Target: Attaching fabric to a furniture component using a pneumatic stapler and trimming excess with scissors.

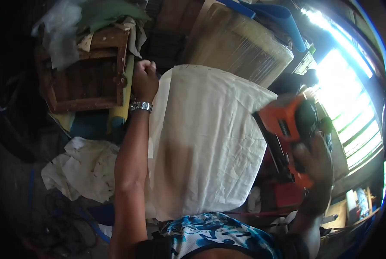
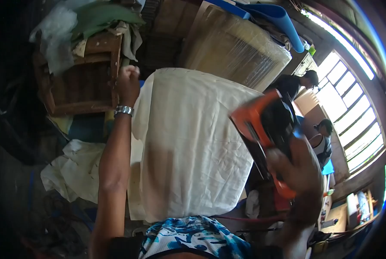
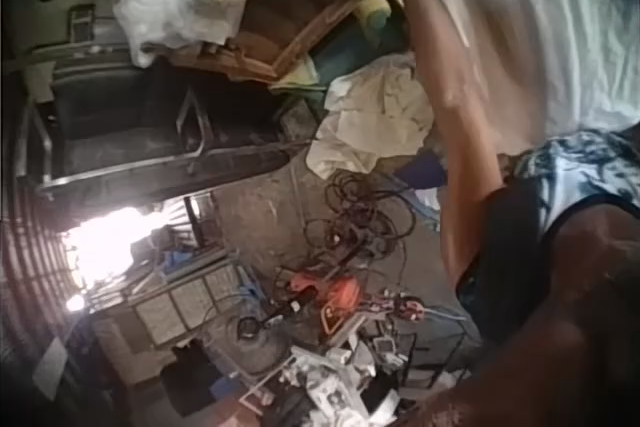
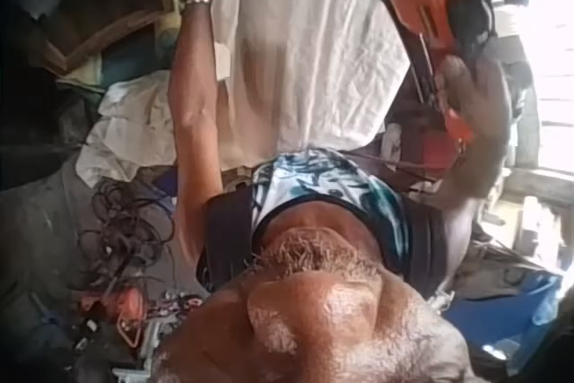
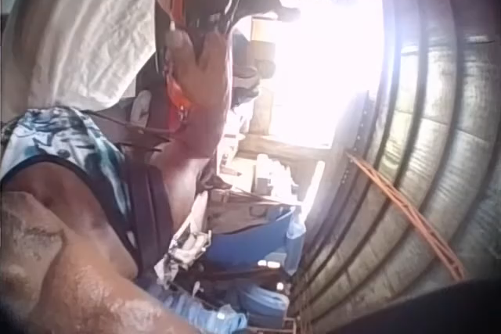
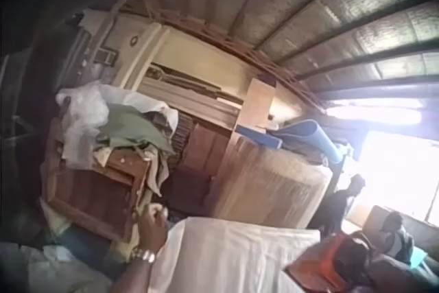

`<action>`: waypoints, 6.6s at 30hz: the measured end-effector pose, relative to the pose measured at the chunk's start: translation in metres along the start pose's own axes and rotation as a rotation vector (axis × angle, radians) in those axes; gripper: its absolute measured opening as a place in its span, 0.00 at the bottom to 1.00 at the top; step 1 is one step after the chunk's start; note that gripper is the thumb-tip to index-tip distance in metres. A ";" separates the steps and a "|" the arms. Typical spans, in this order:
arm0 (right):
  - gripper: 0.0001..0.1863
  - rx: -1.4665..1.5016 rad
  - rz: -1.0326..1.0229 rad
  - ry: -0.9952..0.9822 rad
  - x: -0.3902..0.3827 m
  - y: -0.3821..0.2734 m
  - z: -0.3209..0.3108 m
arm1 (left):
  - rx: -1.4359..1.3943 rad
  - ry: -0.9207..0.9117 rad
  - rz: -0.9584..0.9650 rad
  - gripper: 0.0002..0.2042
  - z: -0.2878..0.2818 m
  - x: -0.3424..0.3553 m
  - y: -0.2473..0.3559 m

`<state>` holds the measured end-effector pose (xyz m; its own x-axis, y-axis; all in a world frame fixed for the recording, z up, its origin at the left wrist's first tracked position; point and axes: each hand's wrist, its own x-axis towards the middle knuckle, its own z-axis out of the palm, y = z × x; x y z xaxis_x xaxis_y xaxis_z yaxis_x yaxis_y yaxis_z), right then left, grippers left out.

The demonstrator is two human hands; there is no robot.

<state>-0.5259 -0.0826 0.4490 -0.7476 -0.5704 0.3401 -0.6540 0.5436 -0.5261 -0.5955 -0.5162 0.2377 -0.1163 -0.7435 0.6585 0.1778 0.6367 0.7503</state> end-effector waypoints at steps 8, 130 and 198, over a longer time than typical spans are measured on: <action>0.16 0.390 0.428 0.056 -0.051 0.125 -0.053 | -0.035 -0.412 0.776 0.13 0.056 -0.017 0.191; 0.38 -0.064 -0.120 -0.635 0.138 0.458 0.181 | 0.765 -0.189 -0.456 0.17 -0.087 -0.476 -0.013; 0.17 -0.395 -0.293 -0.390 0.130 0.483 0.202 | 0.800 -1.498 -0.096 0.25 0.097 -0.140 -0.092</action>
<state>-0.9153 -0.0186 0.0820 -0.4825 -0.8724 0.0783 -0.8744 0.4746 -0.1011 -0.6906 -0.4511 0.0820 -0.9312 -0.2506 -0.2647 -0.3299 0.8883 0.3195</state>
